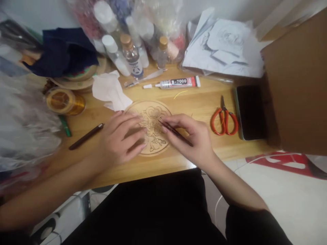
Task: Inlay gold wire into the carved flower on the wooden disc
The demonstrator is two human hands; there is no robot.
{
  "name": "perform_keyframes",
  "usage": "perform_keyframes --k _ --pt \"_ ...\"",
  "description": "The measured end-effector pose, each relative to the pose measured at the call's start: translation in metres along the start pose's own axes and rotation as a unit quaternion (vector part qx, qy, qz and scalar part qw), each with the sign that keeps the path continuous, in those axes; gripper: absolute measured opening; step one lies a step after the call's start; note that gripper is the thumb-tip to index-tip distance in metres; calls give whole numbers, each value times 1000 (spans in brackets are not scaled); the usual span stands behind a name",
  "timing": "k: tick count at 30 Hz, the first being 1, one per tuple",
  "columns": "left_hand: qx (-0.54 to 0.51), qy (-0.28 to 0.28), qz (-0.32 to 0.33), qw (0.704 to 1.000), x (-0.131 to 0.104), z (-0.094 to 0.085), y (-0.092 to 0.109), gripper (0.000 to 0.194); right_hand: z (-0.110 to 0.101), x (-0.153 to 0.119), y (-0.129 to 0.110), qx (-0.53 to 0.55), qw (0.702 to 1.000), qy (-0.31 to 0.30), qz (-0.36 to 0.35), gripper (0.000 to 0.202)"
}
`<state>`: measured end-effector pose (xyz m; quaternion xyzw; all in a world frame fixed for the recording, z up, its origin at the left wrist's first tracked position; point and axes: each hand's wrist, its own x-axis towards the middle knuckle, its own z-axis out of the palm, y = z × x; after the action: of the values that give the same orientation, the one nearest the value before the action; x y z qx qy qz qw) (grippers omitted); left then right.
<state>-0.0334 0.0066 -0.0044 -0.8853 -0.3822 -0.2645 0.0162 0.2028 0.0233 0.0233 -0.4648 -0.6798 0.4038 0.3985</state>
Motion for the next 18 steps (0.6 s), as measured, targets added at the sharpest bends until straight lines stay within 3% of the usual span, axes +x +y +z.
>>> perform_keyframes --k 6,18 --pt "3 -26 -5 1000 -2 1 2 27 8 7 0 -92 989 -43 -104 23" --pt "-51 -49 -36 997 2 -1 3 27 19 0 7 -133 984 -49 -111 22"
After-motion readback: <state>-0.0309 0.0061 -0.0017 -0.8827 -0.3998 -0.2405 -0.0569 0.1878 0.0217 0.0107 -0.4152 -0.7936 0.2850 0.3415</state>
